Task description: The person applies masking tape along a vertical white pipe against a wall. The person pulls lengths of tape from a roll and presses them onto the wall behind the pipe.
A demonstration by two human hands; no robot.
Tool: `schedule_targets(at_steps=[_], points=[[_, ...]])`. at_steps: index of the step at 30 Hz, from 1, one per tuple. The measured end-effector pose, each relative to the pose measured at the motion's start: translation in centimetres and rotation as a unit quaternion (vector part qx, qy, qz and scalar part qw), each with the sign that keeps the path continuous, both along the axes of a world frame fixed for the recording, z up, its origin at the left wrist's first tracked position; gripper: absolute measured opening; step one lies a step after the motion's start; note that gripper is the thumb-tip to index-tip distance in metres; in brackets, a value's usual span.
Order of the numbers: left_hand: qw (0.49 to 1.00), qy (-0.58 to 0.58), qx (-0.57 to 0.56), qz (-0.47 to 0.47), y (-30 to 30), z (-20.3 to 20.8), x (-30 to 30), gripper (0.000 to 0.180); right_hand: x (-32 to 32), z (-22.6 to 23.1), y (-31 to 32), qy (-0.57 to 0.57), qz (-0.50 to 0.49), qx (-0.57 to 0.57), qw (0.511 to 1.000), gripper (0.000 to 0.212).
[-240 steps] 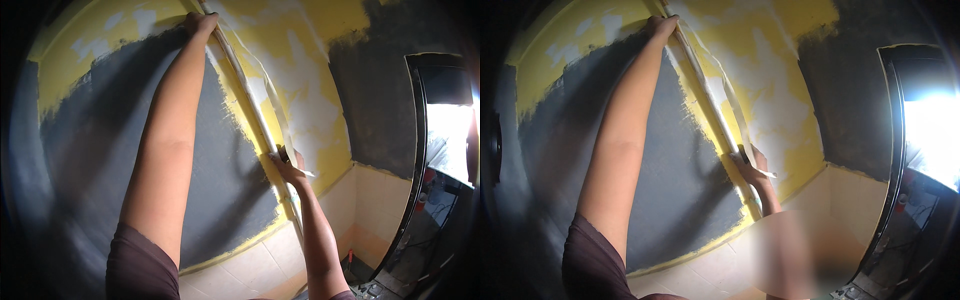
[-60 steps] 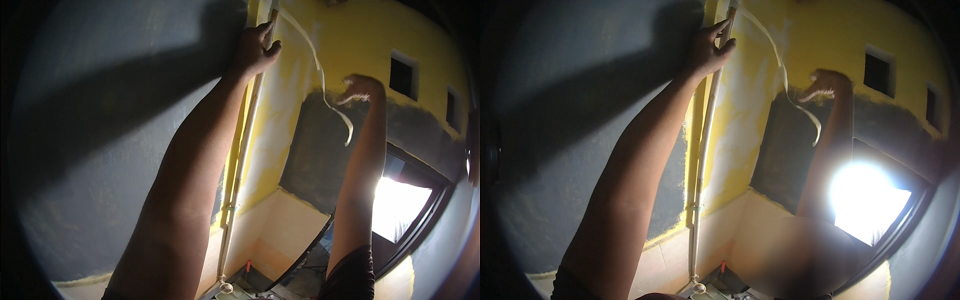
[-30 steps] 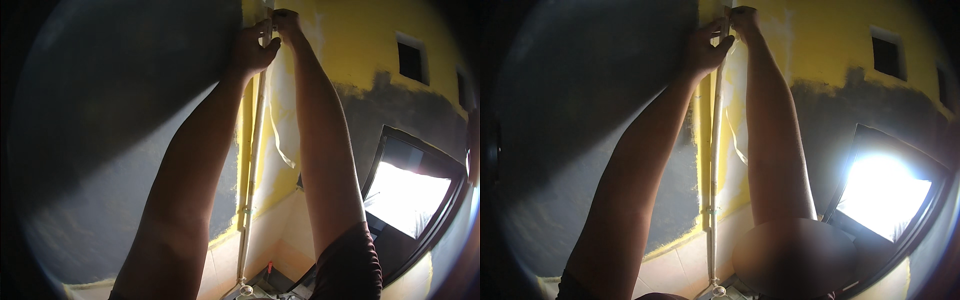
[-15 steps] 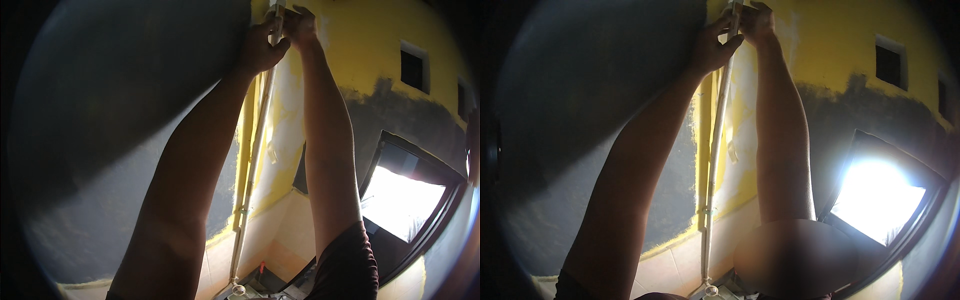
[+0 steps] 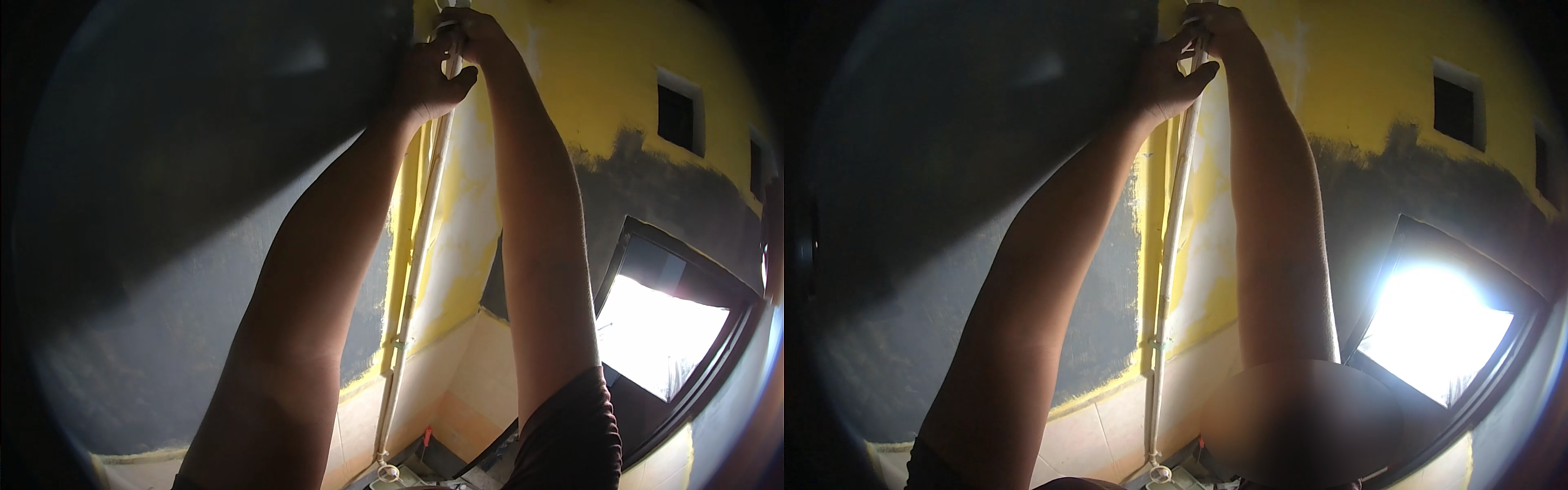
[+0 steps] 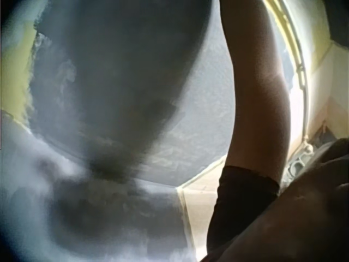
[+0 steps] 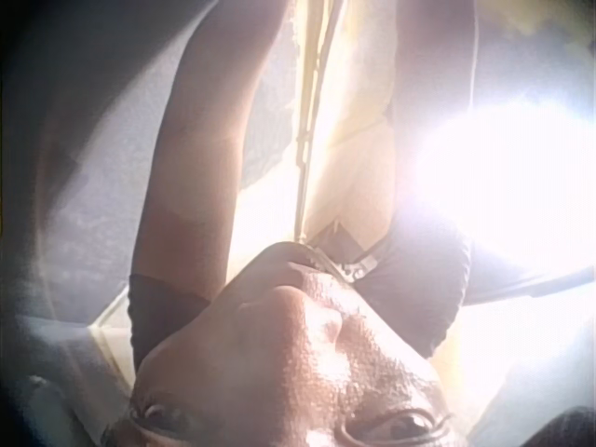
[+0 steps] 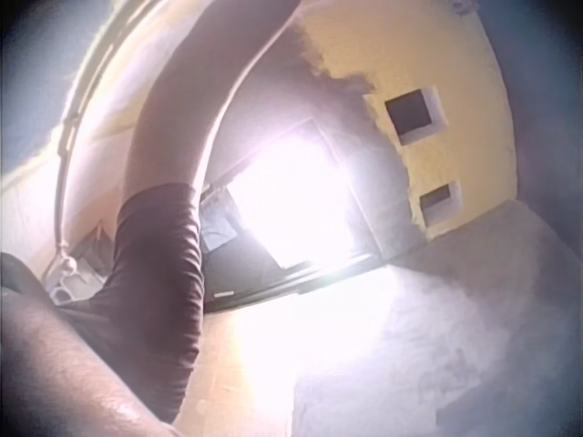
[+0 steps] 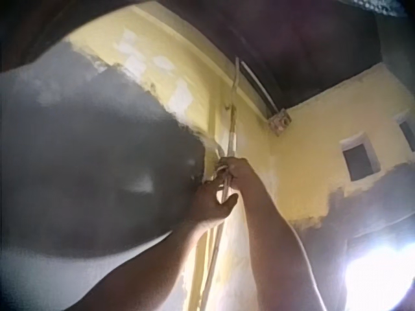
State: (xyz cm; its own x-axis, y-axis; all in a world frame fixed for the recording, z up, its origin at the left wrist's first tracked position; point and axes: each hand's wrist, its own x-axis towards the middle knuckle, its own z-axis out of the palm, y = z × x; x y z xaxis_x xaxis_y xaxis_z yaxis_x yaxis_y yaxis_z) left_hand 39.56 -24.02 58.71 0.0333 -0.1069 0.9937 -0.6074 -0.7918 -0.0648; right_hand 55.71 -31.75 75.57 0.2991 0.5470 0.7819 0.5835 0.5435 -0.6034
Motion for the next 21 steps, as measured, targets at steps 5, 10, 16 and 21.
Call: schedule_targets(at_steps=[5,10,16,21], points=[[0.997,-0.063,0.043,-0.007,1.9,0.5,0.1,0.061,-5.7,-2.2,-2.7,-0.041,-0.097,0.004,0.994,0.02],[0.999,-0.045,0.01,-0.005,0.1,-0.4,0.3,0.061,-5.2,-1.5,-8.4,-0.056,-0.124,-0.131,0.982,0.031],[0.999,-0.049,0.009,0.015,1.5,-0.5,0.0,0.062,-12.2,-5.7,-7.0,-0.098,-0.276,0.007,0.956,0.042],[0.998,-0.056,0.005,-0.004,1.0,0.4,1.5,0.063,-12.2,-3.4,-3.7,-0.144,-0.473,0.075,0.866,0.038]])
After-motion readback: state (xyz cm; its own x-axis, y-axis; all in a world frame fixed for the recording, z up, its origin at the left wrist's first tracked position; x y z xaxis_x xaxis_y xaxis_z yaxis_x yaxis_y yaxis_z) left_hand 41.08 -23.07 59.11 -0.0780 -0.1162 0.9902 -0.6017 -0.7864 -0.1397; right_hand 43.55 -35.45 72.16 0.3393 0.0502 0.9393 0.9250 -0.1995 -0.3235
